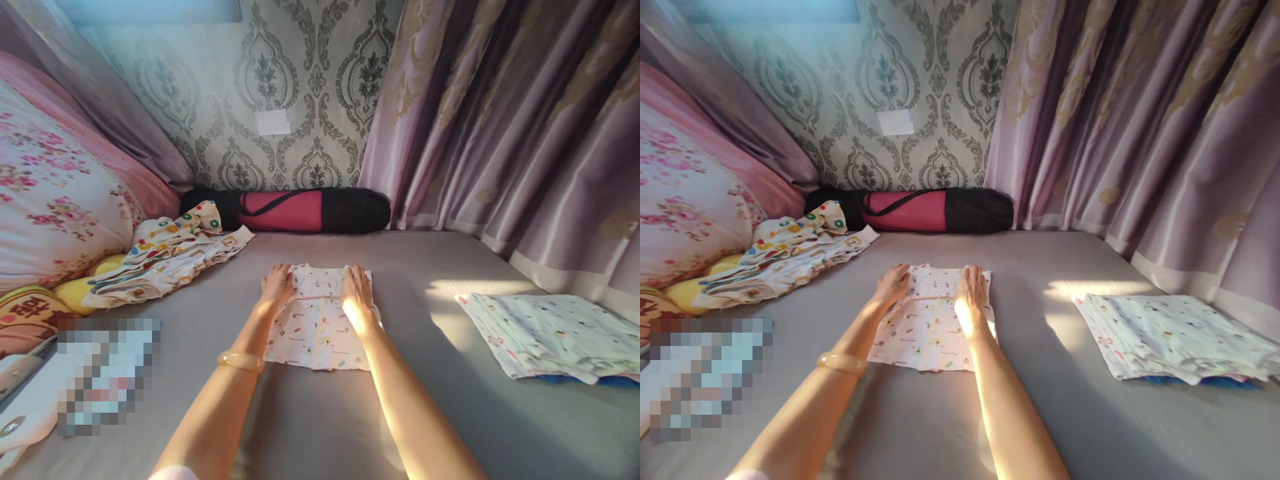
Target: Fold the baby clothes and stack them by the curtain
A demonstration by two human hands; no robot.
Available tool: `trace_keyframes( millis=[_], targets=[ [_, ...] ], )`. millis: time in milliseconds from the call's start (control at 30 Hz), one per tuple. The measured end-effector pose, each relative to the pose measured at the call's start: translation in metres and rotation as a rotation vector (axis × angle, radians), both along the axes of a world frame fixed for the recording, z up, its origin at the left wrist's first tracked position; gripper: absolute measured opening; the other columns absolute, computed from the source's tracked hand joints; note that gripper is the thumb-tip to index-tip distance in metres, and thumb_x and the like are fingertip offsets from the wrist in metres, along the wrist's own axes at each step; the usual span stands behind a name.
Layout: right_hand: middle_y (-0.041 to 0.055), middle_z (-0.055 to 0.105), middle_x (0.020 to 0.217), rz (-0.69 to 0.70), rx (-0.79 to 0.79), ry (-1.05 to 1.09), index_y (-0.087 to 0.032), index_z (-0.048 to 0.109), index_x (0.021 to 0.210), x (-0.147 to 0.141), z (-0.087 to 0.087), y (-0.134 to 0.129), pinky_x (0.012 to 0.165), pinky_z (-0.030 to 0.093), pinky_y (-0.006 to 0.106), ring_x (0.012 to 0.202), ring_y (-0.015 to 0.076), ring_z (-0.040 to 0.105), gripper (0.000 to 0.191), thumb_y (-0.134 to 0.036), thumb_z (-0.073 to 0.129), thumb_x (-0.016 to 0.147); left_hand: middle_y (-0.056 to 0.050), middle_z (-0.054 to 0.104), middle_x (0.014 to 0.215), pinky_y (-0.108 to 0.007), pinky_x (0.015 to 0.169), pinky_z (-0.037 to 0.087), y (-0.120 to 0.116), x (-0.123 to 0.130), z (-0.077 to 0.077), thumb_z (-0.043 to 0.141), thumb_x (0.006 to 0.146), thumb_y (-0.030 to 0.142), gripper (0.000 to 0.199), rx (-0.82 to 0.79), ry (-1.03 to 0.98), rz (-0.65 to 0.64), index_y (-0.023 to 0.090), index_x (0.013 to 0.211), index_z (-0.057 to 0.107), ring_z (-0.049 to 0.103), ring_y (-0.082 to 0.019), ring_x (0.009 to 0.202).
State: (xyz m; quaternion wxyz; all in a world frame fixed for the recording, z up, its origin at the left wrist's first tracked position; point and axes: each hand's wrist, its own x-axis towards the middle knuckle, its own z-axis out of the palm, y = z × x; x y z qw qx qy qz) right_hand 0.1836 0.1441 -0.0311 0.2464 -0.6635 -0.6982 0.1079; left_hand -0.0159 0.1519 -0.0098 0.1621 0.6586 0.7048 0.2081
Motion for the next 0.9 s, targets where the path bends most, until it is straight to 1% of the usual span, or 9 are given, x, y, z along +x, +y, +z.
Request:
trace_keyframes(
  millis=[100,167,233,333,433,533,633,767,900],
  targets=[
    [0.0132,0.03,0.157,0.195,0.067,-0.073,-0.007,0.038,0.149,-0.019,-0.001,0.0,0.121,0.014,0.045,0.148,0.0257,0.017,0.06,-0.008,0.035,0.089,-0.008,0.042,0.153,-0.049,0.12,0.01,-0.004,0.02,0.001,0.035,0.095,0.02,0.045,0.088,0.127,-0.153,0.024,0.137,0.051,0.021,-0.025,0.148],
    [0.0114,0.028,0.158,0.298,0.057,-0.147,-0.008,0.037,0.15,-0.031,-0.004,-0.002,0.122,0.009,0.041,0.148,0.0227,0.016,0.059,-0.013,0.035,0.091,-0.009,0.041,0.153,-0.046,0.121,0.01,-0.006,0.032,-0.006,0.033,0.096,0.021,0.047,0.098,0.229,-0.251,0.021,0.14,0.048,0.022,-0.024,0.148],
    [0.0107,0.029,0.158,0.336,-0.001,-0.192,-0.008,0.035,0.15,-0.037,-0.008,-0.003,0.121,0.009,0.04,0.148,0.0219,0.018,0.058,-0.018,0.034,0.093,-0.012,0.04,0.154,-0.045,0.12,0.013,-0.007,0.038,-0.017,0.031,0.097,0.024,0.05,0.062,0.279,-0.263,0.017,0.145,0.043,0.024,-0.026,0.147],
    [0.01,0.029,0.158,0.35,-0.076,-0.21,-0.006,0.035,0.15,-0.036,-0.012,-0.005,0.121,0.012,0.038,0.148,0.0214,0.019,0.057,-0.024,0.028,0.097,-0.014,0.035,0.156,-0.044,0.12,0.017,-0.008,0.036,-0.03,0.026,0.099,0.031,0.056,0.027,0.304,-0.237,0.01,0.15,0.035,0.025,-0.029,0.146],
    [0.0074,0.025,0.159,0.343,-0.102,-0.229,-0.007,0.033,0.151,-0.033,-0.011,-0.005,0.121,0.011,0.038,0.148,0.0204,0.017,0.058,-0.027,0.026,0.097,-0.015,0.031,0.157,-0.044,0.12,0.018,-0.008,0.031,-0.034,0.024,0.099,0.037,0.06,0.036,0.343,-0.22,0.007,0.151,0.032,0.023,-0.029,0.147],
    [0.0071,0.022,0.16,0.31,-0.125,-0.251,-0.007,0.029,0.153,-0.032,-0.009,-0.006,0.121,0.012,0.038,0.148,0.0201,0.017,0.059,-0.03,0.023,0.098,-0.015,0.028,0.158,-0.043,0.12,0.018,-0.007,0.03,-0.032,0.022,0.1,0.04,0.062,0.025,0.394,-0.188,0.006,0.151,0.031,0.02,-0.028,0.148],
    [0.0089,0.021,0.16,0.25,-0.135,-0.272,-0.005,0.027,0.153,-0.031,-0.009,-0.007,0.121,0.012,0.038,0.148,0.0204,0.017,0.06,-0.031,0.021,0.099,-0.015,0.025,0.159,-0.042,0.12,0.018,-0.006,0.03,-0.029,0.02,0.1,0.043,0.065,-0.032,0.418,-0.167,0.004,0.151,0.029,0.018,-0.027,0.149],
    [0.0114,0.025,0.159,0.157,-0.128,-0.3,-0.004,0.029,0.152,-0.026,-0.01,-0.007,0.121,0.013,0.039,0.148,0.0224,0.019,0.06,-0.032,0.022,0.1,-0.014,0.024,0.16,-0.042,0.119,0.02,-0.004,0.027,-0.028,0.02,0.1,0.048,0.066,-0.061,0.416,-0.181,0.008,0.152,0.028,0.018,-0.026,0.149],
    [0.0123,0.026,0.158,0.08,-0.122,-0.307,-0.005,0.032,0.151,-0.021,-0.009,-0.009,0.121,0.011,0.041,0.147,0.0236,0.02,0.059,-0.031,0.021,0.1,-0.014,0.023,0.16,-0.042,0.119,0.018,-0.004,0.025,-0.029,0.02,0.099,0.049,0.068,-0.064,0.413,-0.187,0.006,0.152,0.026,0.017,-0.025,0.149]
  ],
)
